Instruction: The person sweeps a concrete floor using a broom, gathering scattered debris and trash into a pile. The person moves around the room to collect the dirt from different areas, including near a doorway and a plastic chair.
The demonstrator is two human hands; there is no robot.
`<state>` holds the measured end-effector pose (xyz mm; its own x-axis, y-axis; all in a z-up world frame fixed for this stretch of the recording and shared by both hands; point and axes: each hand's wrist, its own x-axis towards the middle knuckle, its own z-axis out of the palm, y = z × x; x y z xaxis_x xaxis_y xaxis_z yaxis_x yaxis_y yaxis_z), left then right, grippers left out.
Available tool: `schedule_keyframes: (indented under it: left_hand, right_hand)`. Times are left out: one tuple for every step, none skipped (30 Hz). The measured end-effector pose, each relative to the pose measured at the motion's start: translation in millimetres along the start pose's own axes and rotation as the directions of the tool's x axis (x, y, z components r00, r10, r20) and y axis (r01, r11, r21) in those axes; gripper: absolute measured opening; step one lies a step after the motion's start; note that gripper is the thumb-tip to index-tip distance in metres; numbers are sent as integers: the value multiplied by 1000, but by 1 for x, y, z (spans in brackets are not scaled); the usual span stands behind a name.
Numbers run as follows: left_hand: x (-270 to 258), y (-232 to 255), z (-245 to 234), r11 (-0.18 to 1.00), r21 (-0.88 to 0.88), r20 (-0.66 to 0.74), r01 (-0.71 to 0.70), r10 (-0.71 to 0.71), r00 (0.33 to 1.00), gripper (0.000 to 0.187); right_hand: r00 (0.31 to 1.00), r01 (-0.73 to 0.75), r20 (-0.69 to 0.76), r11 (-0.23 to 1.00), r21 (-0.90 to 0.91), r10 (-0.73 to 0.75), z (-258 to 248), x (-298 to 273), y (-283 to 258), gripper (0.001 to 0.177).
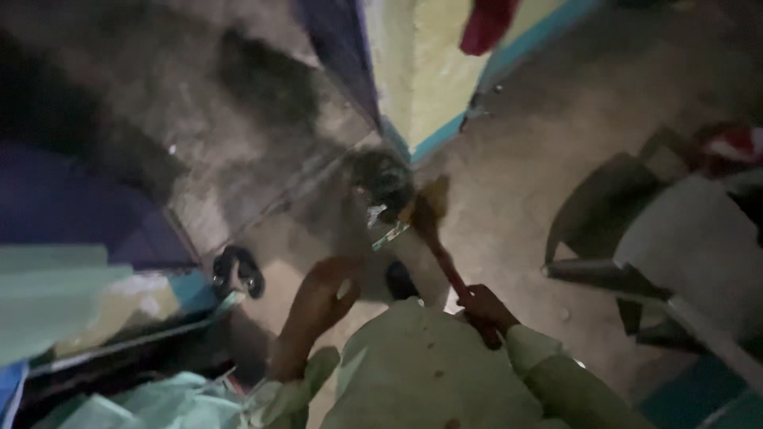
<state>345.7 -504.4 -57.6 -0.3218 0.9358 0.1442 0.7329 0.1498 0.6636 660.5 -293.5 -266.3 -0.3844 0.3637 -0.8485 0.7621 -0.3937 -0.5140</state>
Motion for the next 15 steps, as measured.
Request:
schedule_keyframes:
  left_hand:
    - [3, 0, -8, 999, 54, 0, -6, 6, 1000, 35]
    - [5, 5, -15, 998, 8, -39, 62, -62, 997, 34]
    - [5, 10, -21, 991, -41, -76, 127, -129, 989, 33]
    - [5, 17, -24, 978, -93, -114, 188, -198, 973, 32]
    - [4, 21, -27, 976, -54, -134, 212, -217, 967, 32]
    - [2, 25, -31, 970, -16, -153, 242, -242, 958, 32]
    - [-2, 28, -33, 962, 20, -172, 273, -266, 949, 33]
    - [-8, 32, -33, 947, 29, -193, 321, -310, 931, 33]
    - [-15, 39, -32, 929, 36, -215, 368, -353, 911, 32]
    - [-21, 48, -28, 910, 38, -236, 412, -393, 889, 32]
    - [-27, 57, -24, 893, 25, -271, 449, -426, 863, 31]
    - [-30, 65, -16, 876, 10, -305, 482, -457, 836, 30]
    - [-34, 73, -8, 858, -6, -338, 514, -486, 806, 29]
    - [-37, 81, 1, 824, -34, -379, 565, -534, 756, 29]
    - [-39, 91, 11, 788, -66, -416, 613, -580, 700, 29]
  right_hand:
    - [999, -4, 55, 998, 65, 0, 9, -10, -17, 30]
    - [995, -2, 104, 993, 116, -10, 15, -12, -40, 30]
    - [989, 7, 147, 990, 138, -28, 18, -7, -63, 31]
    - [982, 21, 185, 989, 144, -48, 23, 2, -81, 32]
    - [959, 115, 256, 992, 47, -123, 26, 17, -99, 41]
    - [957, 111, 263, 992, 57, -122, 29, 35, -119, 38]
    - [954, 131, 266, 991, 38, -136, 29, 49, -136, 35]
    - [957, 125, 261, 992, 24, -127, 26, 56, -150, 32]
    - [960, 106, 257, 994, 25, -109, 22, 58, -164, 30]
    - [966, 77, 245, 996, 33, -83, 12, 55, -179, 28]
    - [971, 41, 235, 999, 30, -47, -3, 51, -193, 26]
    - [973, 18, 228, 1000, 25, -23, -14, 52, -208, 25]
    - [976, -3, 217, 1000, -1, 3, -24, 52, -216, 24]
    - [958, 9, 285, 1000, 23, -15, -39, 55, -225, 25]
    - [946, 68, 323, 993, -99, -33, -51, 60, -230, 32]
